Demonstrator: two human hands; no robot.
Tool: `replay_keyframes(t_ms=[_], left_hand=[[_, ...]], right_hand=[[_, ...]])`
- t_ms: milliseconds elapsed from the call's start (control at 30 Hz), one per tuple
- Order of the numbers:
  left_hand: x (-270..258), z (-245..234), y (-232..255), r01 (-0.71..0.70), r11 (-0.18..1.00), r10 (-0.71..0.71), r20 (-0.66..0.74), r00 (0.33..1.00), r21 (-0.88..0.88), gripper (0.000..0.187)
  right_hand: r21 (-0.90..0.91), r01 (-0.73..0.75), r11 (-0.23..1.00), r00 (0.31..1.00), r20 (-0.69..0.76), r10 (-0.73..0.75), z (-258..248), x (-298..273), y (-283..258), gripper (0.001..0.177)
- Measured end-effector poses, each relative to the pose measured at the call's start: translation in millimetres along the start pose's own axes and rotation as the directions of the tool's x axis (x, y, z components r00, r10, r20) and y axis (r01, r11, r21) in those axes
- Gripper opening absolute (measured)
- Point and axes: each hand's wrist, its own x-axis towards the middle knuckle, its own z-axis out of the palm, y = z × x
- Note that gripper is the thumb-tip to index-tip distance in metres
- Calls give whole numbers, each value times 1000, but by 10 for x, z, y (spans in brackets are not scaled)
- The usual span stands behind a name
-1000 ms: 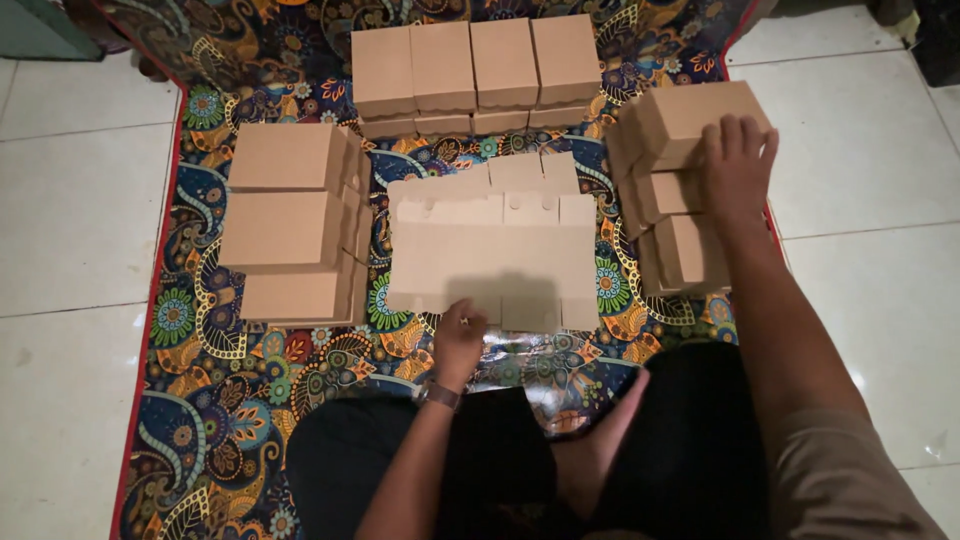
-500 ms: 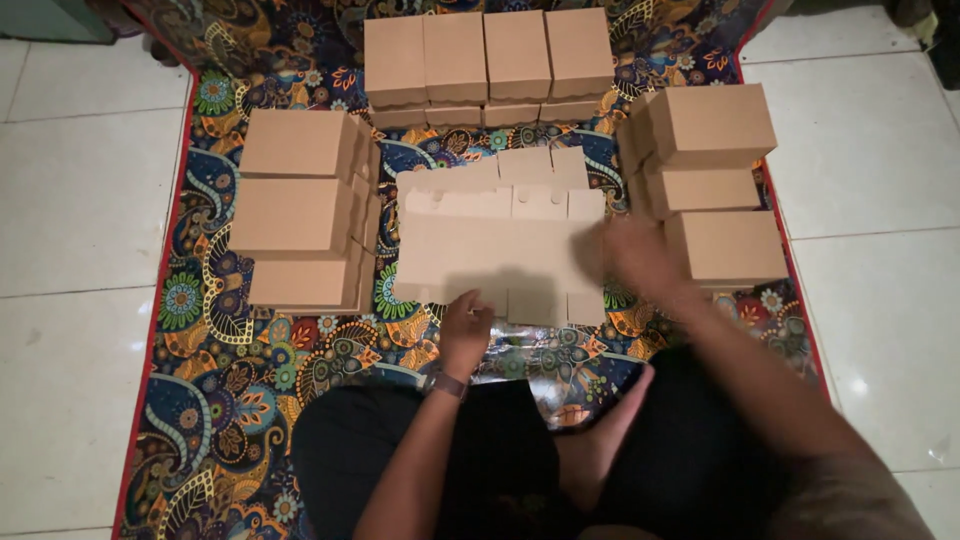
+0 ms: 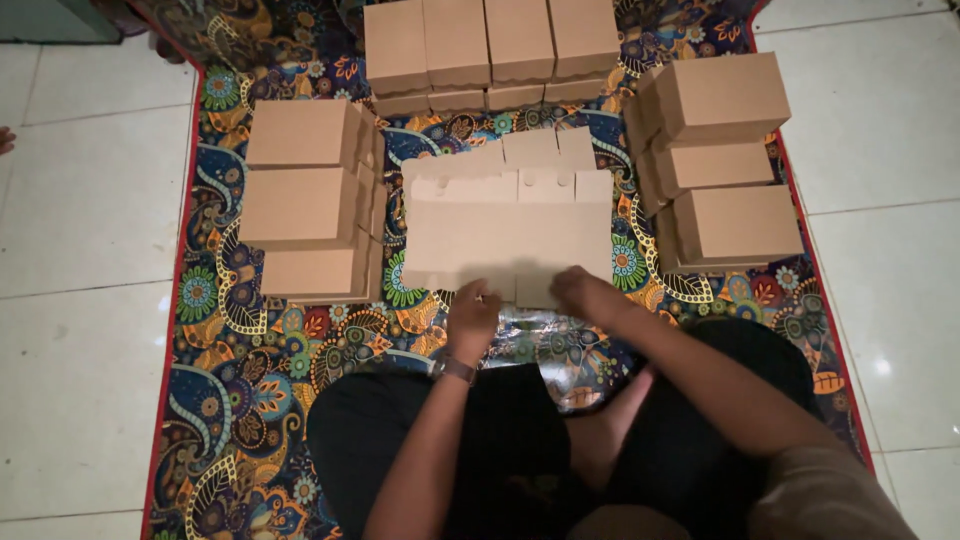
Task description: Folding flat cardboard sheets into boxes and organizing them into stacks.
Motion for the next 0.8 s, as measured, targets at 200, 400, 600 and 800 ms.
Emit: replay_keyframes(t_ms=[200, 400, 600, 800], left_hand=[[-41, -55, 136, 31, 988, -46, 99, 994, 151, 24], [-158, 325, -125, -613, 762, 621, 30, 783, 209, 17], [-240, 254, 30, -641, 692, 431, 522, 736, 333, 72], [-208, 721, -448, -543, 778, 488, 243, 839, 314, 62]], right_hand=[[127, 6, 992, 998, 60, -14, -387, 53, -114, 18], [65, -528, 847, 847, 120, 518, -686, 269, -350, 28], [310, -569, 762, 813, 75, 577, -469, 177, -130, 15], [254, -460, 851, 887, 170, 429, -401, 119, -153, 18]])
